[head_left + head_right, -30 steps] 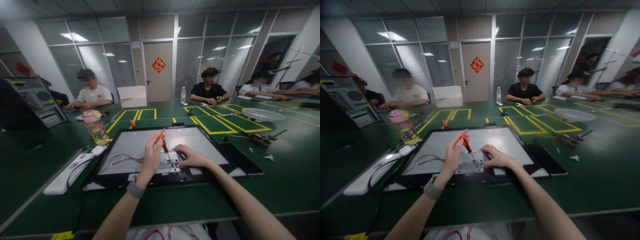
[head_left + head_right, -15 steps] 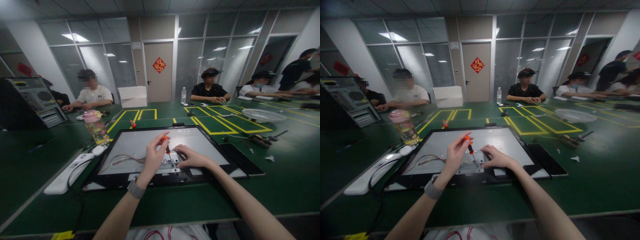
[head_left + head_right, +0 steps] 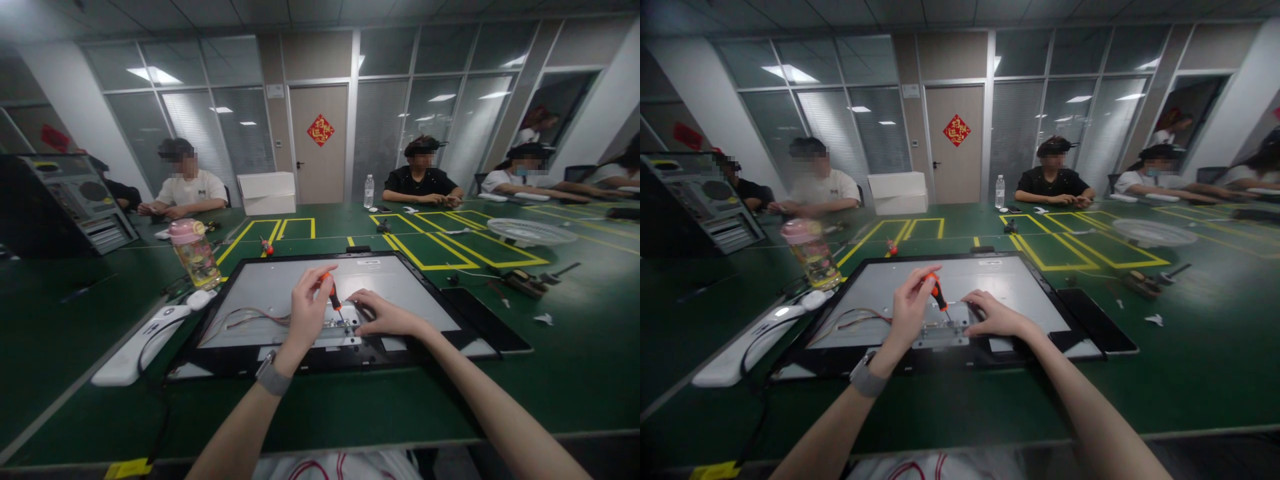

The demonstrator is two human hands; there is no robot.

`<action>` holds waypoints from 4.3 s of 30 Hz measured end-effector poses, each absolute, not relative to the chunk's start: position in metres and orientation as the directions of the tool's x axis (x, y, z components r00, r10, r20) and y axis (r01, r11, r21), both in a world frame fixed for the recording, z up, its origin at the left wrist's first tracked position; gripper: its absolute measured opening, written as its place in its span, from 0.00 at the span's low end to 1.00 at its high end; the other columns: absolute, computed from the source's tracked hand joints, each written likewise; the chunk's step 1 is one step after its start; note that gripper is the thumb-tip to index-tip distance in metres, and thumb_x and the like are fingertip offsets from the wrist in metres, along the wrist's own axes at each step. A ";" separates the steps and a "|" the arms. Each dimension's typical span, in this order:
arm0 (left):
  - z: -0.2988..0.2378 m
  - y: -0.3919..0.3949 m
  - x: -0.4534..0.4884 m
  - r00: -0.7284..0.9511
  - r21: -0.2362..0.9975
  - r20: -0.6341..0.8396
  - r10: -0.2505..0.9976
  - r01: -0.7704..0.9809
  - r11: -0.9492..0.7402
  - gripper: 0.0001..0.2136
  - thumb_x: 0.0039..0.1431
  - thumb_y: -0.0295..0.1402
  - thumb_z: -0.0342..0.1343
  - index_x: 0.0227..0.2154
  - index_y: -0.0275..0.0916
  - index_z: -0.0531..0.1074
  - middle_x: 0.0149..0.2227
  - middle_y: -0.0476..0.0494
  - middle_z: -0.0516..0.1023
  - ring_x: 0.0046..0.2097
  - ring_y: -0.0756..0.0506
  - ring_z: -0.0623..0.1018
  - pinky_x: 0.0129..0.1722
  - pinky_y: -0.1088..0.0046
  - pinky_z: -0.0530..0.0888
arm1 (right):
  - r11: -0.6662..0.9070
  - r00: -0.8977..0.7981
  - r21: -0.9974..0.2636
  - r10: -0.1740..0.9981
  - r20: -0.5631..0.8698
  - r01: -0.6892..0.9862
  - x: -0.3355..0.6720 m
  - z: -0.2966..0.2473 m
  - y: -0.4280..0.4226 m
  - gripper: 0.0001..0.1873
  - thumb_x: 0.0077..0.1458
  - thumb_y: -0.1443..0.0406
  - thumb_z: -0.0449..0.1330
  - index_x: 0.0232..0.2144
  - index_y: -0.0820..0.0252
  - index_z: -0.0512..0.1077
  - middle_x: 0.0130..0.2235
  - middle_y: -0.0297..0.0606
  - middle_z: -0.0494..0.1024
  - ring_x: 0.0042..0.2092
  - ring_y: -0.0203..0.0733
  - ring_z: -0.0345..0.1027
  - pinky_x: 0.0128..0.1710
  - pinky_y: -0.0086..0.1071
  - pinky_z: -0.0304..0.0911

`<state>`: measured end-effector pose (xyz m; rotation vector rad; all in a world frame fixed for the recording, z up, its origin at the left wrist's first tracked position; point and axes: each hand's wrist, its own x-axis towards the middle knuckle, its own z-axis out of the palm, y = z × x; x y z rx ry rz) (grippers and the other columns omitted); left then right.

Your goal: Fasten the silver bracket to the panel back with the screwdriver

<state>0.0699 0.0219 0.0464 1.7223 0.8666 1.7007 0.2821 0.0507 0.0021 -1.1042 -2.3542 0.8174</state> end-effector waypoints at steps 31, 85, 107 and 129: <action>0.044 0.017 0.077 -0.004 0.735 0.668 0.744 0.153 -0.660 0.13 0.62 0.32 0.53 0.48 0.42 0.73 0.37 0.46 0.74 0.38 0.48 0.74 0.42 0.71 0.70 | 0.521 -0.599 -0.660 0.790 0.132 0.541 0.282 0.000 0.052 0.35 0.45 0.54 0.69 0.54 0.56 0.65 0.54 0.43 0.65 0.55 0.52 0.59 0.57 0.44 0.57; 0.040 0.009 0.079 -0.033 0.670 0.734 0.679 0.202 -0.715 0.16 0.66 0.31 0.47 0.54 0.42 0.69 0.46 0.41 0.76 0.45 0.46 0.76 0.46 0.68 0.71 | 0.535 -0.605 -0.652 0.783 0.144 0.537 0.283 -0.003 0.053 0.35 0.45 0.53 0.69 0.54 0.56 0.65 0.54 0.43 0.64 0.56 0.51 0.59 0.57 0.44 0.57; 0.040 0.011 0.082 -0.069 0.678 0.728 0.682 0.217 -0.702 0.13 0.66 0.32 0.46 0.48 0.42 0.73 0.46 0.41 0.75 0.47 0.46 0.74 0.48 0.68 0.70 | 0.528 -0.598 -0.654 0.789 0.141 0.542 0.282 -0.001 0.052 0.35 0.45 0.54 0.69 0.54 0.56 0.65 0.53 0.42 0.65 0.55 0.51 0.60 0.57 0.44 0.58; 0.042 0.011 0.080 -0.059 0.668 0.732 0.678 0.254 -0.699 0.13 0.66 0.34 0.47 0.48 0.43 0.73 0.42 0.43 0.72 0.43 0.47 0.73 0.45 0.69 0.70 | 0.533 -0.606 -0.649 0.784 0.137 0.542 0.282 -0.001 0.052 0.35 0.46 0.53 0.69 0.54 0.57 0.65 0.53 0.43 0.65 0.54 0.50 0.60 0.56 0.43 0.59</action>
